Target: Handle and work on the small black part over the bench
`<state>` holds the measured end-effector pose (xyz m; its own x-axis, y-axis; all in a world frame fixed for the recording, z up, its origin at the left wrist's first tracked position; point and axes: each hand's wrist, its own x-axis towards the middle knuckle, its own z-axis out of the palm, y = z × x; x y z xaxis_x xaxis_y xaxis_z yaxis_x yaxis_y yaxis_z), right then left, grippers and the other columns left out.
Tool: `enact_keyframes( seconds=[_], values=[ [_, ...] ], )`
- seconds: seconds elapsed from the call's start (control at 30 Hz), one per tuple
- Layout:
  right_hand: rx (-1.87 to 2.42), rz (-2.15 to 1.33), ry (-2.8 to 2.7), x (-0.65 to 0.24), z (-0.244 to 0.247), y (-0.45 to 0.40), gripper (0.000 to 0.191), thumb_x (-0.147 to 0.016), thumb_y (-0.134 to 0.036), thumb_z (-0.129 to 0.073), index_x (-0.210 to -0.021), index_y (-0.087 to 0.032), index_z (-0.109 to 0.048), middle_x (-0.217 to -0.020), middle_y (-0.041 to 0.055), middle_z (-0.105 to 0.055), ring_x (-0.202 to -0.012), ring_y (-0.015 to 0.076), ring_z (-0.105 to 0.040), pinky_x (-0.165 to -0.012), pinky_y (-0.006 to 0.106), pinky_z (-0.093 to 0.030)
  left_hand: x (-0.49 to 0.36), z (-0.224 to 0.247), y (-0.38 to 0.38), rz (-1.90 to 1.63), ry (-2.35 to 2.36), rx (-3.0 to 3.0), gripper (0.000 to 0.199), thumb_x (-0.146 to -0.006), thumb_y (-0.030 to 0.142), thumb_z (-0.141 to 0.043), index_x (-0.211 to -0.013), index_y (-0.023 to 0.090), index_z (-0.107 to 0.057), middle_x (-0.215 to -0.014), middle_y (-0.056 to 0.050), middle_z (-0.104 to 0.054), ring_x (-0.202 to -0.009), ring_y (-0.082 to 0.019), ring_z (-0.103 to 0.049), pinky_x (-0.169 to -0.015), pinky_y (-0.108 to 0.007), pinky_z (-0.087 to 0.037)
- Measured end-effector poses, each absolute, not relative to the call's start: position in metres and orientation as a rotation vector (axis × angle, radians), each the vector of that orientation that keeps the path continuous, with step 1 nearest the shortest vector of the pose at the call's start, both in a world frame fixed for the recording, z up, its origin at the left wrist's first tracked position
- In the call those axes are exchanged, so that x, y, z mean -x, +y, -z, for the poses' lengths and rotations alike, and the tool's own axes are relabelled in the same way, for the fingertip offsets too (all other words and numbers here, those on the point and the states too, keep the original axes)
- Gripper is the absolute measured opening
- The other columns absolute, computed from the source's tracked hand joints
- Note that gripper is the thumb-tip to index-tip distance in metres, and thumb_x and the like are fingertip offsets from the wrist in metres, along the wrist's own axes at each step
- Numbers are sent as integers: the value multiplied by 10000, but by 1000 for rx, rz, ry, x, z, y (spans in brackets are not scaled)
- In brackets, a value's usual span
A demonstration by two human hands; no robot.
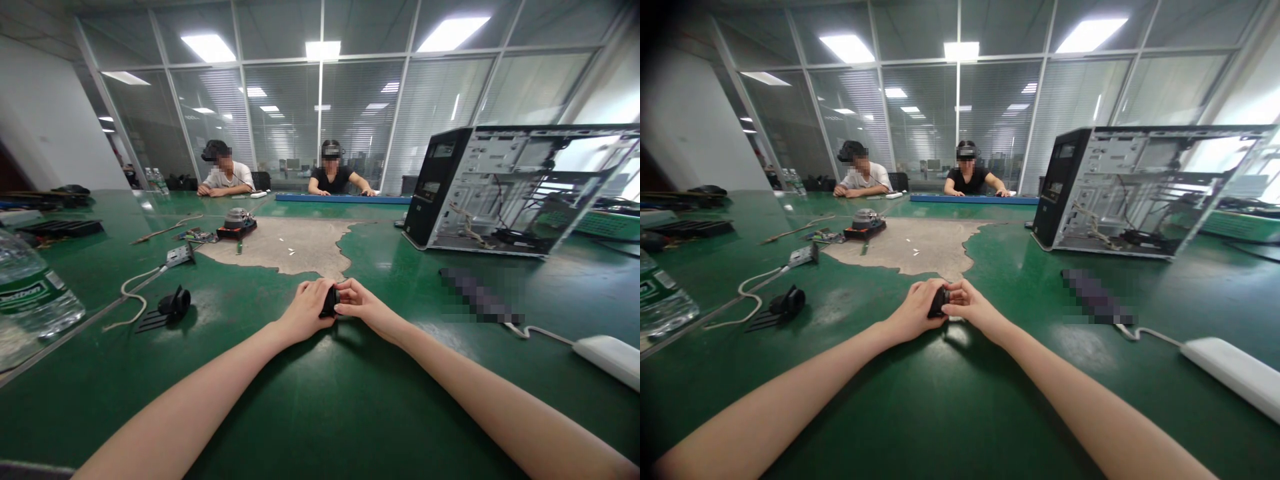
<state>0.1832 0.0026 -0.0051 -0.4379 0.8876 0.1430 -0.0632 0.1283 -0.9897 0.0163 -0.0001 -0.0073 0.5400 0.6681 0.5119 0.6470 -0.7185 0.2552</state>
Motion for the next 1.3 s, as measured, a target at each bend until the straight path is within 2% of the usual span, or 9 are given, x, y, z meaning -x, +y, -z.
enact_keyframes(
  seconds=[0.07,0.23,0.4,0.6,0.77,0.97,1.17,1.3],
  values=[
    [802,-1439,-1575,-184,4,2,352,-615,-248,-686,-894,-224,-473,-823,-15,-580,-819,129,-537,-758,291,-409,-16,8,0,-934,1157,-2724,541,-646,197,-588,-1111,209,-310,-1101,-59,-465,-1043,-214,-428,-897,-376,-279],
    [866,-1387,-1519,-180,8,2,233,-709,-352,-587,-874,-218,-490,-803,-9,-586,-745,120,-546,-730,293,-411,-16,7,0,-927,1138,-2717,543,-660,201,-578,-1125,221,-298,-1111,-57,-458,-1050,-215,-425,-904,-384,-269],
    [942,-1353,-1529,-180,11,5,276,-679,-322,-620,-893,-200,-495,-870,16,-578,-817,138,-543,-782,323,-403,-16,6,0,-920,1136,-2719,521,-665,204,-571,-1114,219,-307,-1102,-57,-462,-1050,-215,-425,-907,-384,-266],
    [813,-1434,-1596,-183,3,1,386,-588,-254,-704,-873,-224,-445,-811,-19,-574,-799,132,-543,-762,318,-411,-16,6,0,-923,1145,-2704,538,-644,189,-576,-1112,224,-311,-1088,-53,-468,-1030,-218,-438,-901,-389,-269],
    [867,-1382,-1541,-181,7,1,241,-707,-348,-592,-867,-215,-470,-785,-14,-575,-751,120,-541,-744,307,-411,-16,6,0,-931,1136,-2723,536,-657,191,-573,-1118,222,-302,-1096,-54,-464,-1050,-214,-423,-903,-382,-267],
    [938,-1381,-1523,-180,8,5,300,-662,-351,-633,-879,-184,-511,-874,24,-577,-811,140,-542,-785,329,-407,-16,8,1,-924,1154,-2715,542,-653,197,-576,-1120,225,-304,-1106,-55,-460,-1044,-218,-429,-902,-383,-268],
    [811,-1463,-1597,-184,4,2,367,-603,-267,-693,-888,-224,-466,-822,-13,-578,-808,133,-543,-769,321,-410,-16,7,1,-936,1140,-2697,549,-645,195,-576,-1120,228,-303,-1104,-55,-461,-1044,-218,-431,-902,-386,-267],
    [843,-1417,-1549,-183,7,2,247,-695,-349,-604,-863,-218,-479,-795,-13,-579,-760,124,-544,-745,307,-407,-16,7,0,-946,1140,-2707,531,-656,204,-577,-1114,224,-309,-1094,-52,-465,-1043,-212,-428,-902,-380,-269]
  ],
)
